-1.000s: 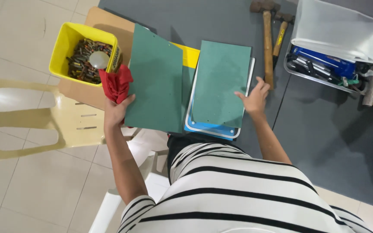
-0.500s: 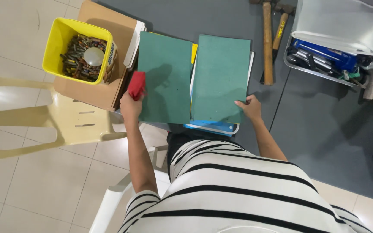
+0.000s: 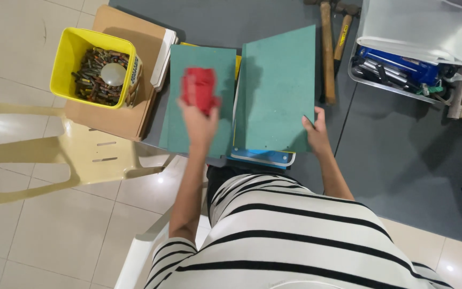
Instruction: The person wipes several cutting boards with a red cloth, cleaning both sides of each board. The person then places the cleaned boards into a clear plastic container and closes the lid.
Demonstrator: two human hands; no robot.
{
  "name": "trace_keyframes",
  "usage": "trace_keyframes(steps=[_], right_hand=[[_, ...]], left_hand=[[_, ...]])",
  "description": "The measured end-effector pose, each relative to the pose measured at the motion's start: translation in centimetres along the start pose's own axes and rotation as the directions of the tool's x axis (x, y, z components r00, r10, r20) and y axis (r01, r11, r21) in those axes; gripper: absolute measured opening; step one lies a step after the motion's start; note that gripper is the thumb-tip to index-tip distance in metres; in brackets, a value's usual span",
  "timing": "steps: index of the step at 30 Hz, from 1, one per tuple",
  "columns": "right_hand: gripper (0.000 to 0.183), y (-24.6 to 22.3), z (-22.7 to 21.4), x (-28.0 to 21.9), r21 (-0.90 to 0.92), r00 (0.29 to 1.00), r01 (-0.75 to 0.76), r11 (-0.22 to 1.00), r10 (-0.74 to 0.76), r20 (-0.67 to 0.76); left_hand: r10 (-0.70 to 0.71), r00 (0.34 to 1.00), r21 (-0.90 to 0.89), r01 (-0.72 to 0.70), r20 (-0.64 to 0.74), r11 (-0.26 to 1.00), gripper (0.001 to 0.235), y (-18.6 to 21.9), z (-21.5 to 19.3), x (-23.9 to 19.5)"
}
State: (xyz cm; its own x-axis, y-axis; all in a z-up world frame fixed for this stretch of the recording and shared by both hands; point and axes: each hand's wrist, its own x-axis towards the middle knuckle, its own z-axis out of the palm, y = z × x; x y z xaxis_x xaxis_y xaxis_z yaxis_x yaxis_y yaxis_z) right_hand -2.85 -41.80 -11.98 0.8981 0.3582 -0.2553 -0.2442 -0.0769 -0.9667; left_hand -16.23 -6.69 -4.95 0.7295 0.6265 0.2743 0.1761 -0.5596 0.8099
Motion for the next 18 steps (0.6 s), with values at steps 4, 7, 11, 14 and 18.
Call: trace_keyframes(steps=[4, 7, 11, 14, 18], right_hand=[[0.043, -6.2, 3.5, -1.4, -0.002, 0.989, 0.150, 0.989, -0.150, 0.008], [0.070, -10.2, 4.8, -1.9, 0.162, 0.854, 0.457, 0.874, -0.483, 0.196], [0.062, -11.5, 5.4, -2.1, -0.031, 0.878, 0.475, 0.880, -0.471, 0.079], [0.060, -12.3, 6.6, -3.1, -0.014, 0.868, 0.478, 0.878, -0.469, 0.163], [0.058, -12.1, 8.6, -3.5, -0.022, 0.878, 0.419, 0.908, -0.399, 0.265]], left_hand=[[0.207, 0.959, -0.290, -0.146, 0.192, 0.946, 0.055, 7.5, 4.9, -4.0], [0.603, 0.707, -0.224, -0.562, 0.370, 0.796, 0.075, 6.9, 8.4, -6.2], [0.639, 0.707, 0.015, -0.674, 0.304, 0.739, 0.087, 6.4, 7.9, 1.4], [0.491, 0.871, 0.110, -0.488, 0.004, 0.866, 0.088, 6.6, 6.4, 10.7], [0.244, 0.915, 0.001, -0.258, -0.322, 0.966, 0.065, 4.9, 8.5, 18.4]])
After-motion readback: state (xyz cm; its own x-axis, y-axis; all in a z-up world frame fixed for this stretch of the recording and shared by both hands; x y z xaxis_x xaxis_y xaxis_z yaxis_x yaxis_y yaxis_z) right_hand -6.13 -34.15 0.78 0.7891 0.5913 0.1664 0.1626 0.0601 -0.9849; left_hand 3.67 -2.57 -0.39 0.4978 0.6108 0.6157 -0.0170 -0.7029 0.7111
